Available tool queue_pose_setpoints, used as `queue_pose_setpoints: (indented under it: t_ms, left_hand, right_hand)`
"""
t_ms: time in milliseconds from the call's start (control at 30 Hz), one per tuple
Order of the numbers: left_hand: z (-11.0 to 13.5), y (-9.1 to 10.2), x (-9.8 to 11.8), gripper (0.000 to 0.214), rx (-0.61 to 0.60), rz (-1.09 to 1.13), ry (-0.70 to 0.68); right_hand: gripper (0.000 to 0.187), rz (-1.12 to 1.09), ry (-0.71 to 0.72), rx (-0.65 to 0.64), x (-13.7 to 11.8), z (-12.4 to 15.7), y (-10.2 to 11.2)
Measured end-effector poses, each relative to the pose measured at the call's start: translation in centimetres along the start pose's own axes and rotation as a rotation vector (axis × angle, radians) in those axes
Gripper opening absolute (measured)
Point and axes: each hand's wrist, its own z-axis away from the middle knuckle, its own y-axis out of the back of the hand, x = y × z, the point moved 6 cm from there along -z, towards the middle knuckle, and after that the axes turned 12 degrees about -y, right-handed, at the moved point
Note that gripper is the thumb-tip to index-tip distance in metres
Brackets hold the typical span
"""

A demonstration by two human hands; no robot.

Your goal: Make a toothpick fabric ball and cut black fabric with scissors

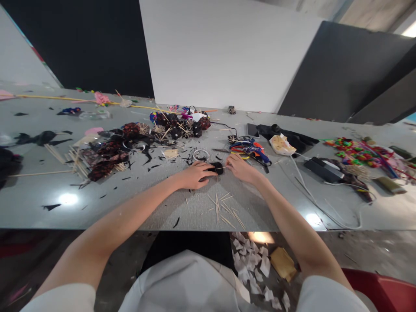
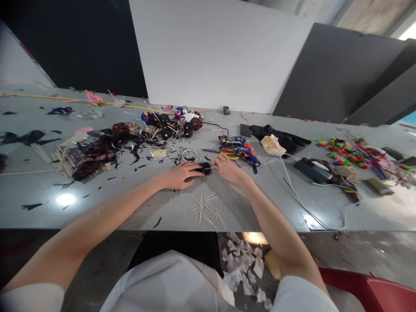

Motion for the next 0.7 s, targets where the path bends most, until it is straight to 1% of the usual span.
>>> queue_pose_setpoints:
  t_ms: [200, 333, 433, 700]
  left_hand:
    - [0.0, -0.1, -0.1, 0.045, 0.009, 0.021, 0.004]
    - [0.1, -0.2, -0.2, 0.046, -0.017, 0.036, 0.01]
    - [0.1, -0.1, -0.1, 0.046, -0.009, 0.025, 0.007]
    - [0.0, 0.2, 0.2, 0.044, 0.011, -0.02, 0.001]
  right_hand:
    - [0.009, 0.018, 0.006, 0.003, -0.1, 0.0, 0.1]
    - [0.009, 0.037, -0.01, -0.005, -0.8, 0.3, 0.7]
    - [0.01, 0.031, -0.002, 0.001, -1.6, 0.5, 1.2]
    - [0.026, -0.013, 0.097, 0.001, -3.1, 0.7, 1.1]
